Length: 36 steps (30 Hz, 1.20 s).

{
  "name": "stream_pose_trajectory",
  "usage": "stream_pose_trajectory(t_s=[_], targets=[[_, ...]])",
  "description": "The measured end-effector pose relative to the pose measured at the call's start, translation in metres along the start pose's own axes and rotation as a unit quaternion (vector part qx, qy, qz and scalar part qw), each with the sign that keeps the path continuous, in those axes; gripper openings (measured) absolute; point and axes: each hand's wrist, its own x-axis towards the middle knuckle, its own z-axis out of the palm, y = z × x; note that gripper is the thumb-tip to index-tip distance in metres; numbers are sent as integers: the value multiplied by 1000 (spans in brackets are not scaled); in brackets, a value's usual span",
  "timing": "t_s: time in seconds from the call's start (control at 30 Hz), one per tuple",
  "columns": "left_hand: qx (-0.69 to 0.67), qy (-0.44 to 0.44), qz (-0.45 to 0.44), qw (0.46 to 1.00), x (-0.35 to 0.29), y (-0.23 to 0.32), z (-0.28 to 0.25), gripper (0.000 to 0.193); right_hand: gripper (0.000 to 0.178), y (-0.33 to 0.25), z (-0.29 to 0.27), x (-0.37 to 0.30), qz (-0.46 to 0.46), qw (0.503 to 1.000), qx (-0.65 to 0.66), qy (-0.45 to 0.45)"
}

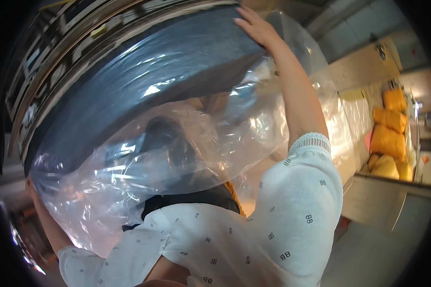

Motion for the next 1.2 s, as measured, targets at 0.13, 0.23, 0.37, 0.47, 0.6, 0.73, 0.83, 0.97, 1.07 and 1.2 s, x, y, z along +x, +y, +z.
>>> stream_pose_trajectory(t_s=[0.13,0.23,0.37,0.47,0.6,0.73,0.83,0.97,1.07,1.2], targets=[[-293,36,-53,954,-26,3,-9,39,62,3,27,54,199,975,92,-42],[-98,95,-31,990,-23,88,42,40,36,2,2,57,82,928,-364,-21],[-33,170,-16,985,-5,104,27,44,29,-140,-21,40,-55,991,113,56],[-38,209,-85,974,-25,69,-9,44,29,-260,3,-40,107,814,469,-325],[-121,252,-62,958,-36,131,24,33,26,-305,44,-182,166,564,255,-768],[-118,304,-77,942,-55,145,23,25,37,-357,100,-232,119,579,567,-573],[-173,310,-91,930,-64,178,17,24,23,-378,128,-219,194,647,675,-296],[-200,314,-96,923,-76,179,14,20,16,-394,41,-151,86,424,875,-218],[-238,314,-90,915,-80,183,13,18,17,-344,-8,-138,38,360,925,-119],[-226,322,-75,916,-73,186,11,18,33,-333,18,-173,177,629,529,-541]])
